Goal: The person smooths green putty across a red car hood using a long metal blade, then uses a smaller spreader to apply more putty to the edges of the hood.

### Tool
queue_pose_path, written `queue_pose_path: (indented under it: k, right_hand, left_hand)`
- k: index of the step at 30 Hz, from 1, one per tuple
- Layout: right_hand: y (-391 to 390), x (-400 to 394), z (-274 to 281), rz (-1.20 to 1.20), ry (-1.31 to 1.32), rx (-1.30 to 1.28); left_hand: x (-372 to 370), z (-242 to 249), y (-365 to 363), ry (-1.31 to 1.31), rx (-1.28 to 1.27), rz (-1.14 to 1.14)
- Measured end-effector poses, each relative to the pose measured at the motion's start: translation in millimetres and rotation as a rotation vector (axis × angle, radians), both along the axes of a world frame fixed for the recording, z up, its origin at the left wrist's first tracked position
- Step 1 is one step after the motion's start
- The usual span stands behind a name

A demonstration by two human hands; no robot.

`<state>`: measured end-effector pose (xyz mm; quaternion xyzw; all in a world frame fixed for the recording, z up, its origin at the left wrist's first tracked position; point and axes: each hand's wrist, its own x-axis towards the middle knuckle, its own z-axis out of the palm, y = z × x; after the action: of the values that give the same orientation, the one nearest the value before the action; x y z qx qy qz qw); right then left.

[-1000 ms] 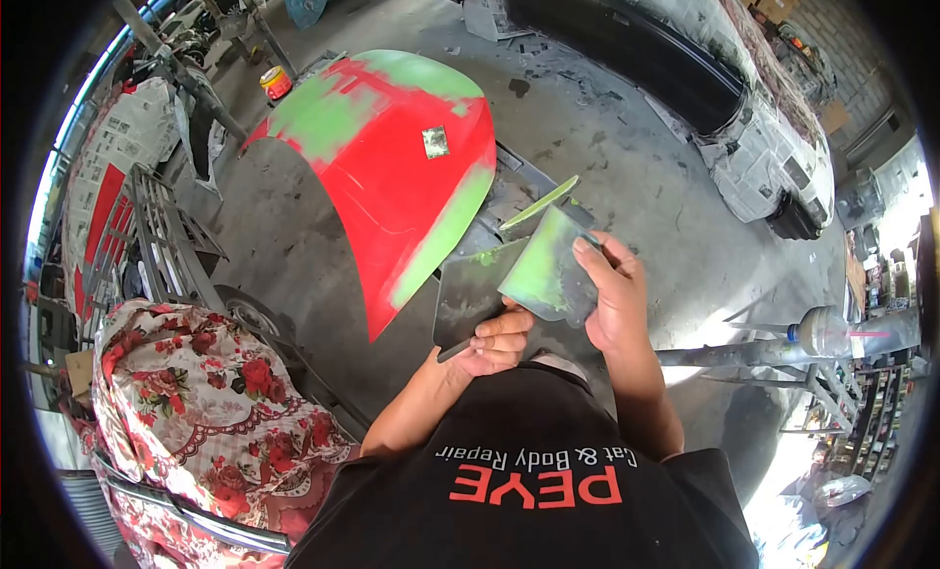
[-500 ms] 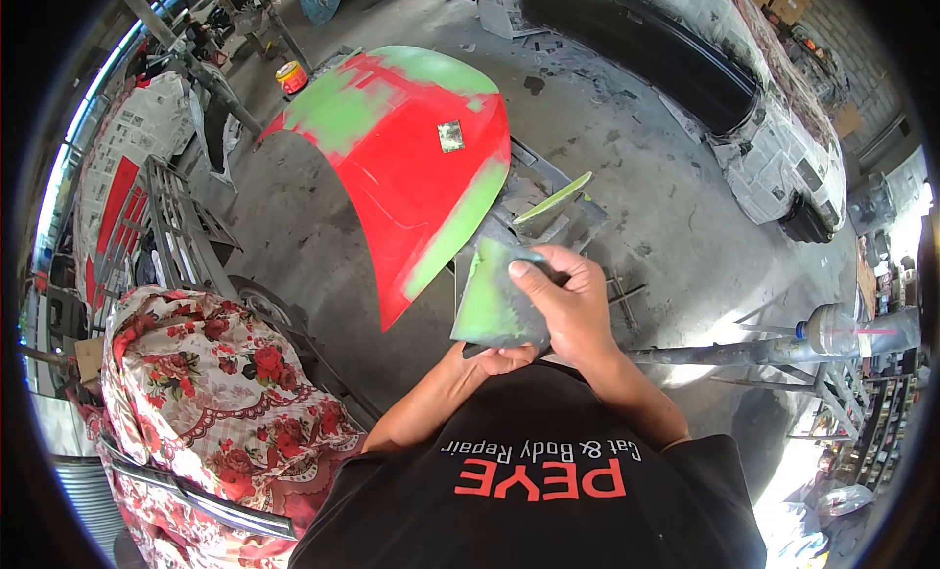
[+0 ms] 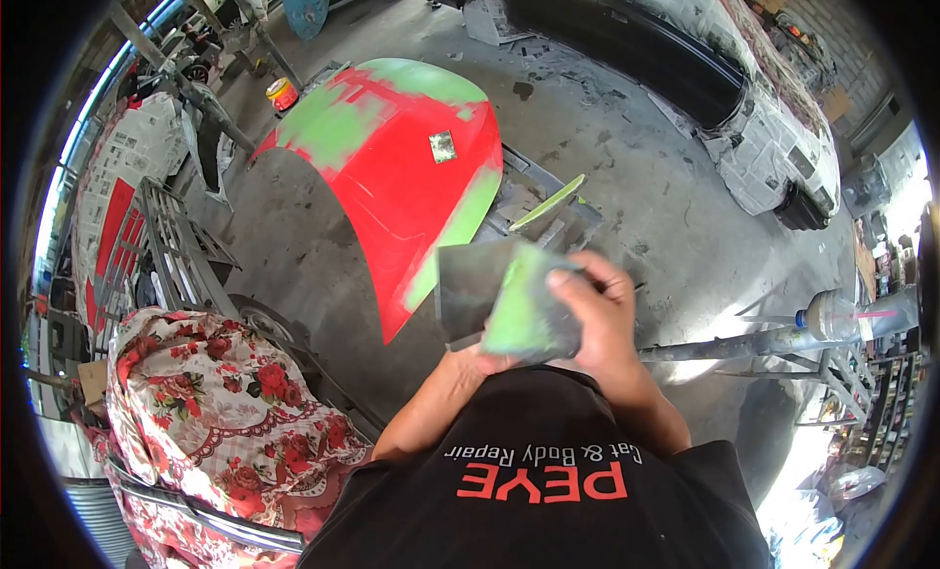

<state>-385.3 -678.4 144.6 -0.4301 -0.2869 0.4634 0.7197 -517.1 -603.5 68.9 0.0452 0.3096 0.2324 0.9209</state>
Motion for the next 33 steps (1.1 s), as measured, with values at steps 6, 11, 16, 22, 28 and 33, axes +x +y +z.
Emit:
queue_pose_path:
  k: [6, 11, 16, 22, 28, 33]
  right_hand:
    - [14.2, 30.7, -20.9, -0.227, 0.096, -0.089]
    - [20.0, 22.8, -17.6, -0.213, 0.022, -0.092]
    - [18.1, -2.7, -9.2, -0.026, -0.178, -0.173]
    - [15.5, 10.8, 2.9, 0.084, -0.002, -0.096]
    - [-7.0, 51.2, -0.1, -0.016, 0.354, -0.133]
    - [-17.0, 88.9, -34.0, 0.281, 0.433, -0.363]
  left_hand:
    - [-14.4, -17.8, 22.1, -0.939, -0.170, -0.307]
    - [-8.4, -15.4, 15.0, -0.923, -0.164, -0.406]
    - [-9.0, -31.1, 15.2, -0.600, -0.201, -0.342]
    - [-4.6, -8.5, 25.3, 0.120, 0.490, -0.111]
    - [-19.8, -0.5, 62.0, 0.299, 0.922, 0.131]
    - [-6.0, 13.7, 52.6, 0.532, 1.402, 0.032]
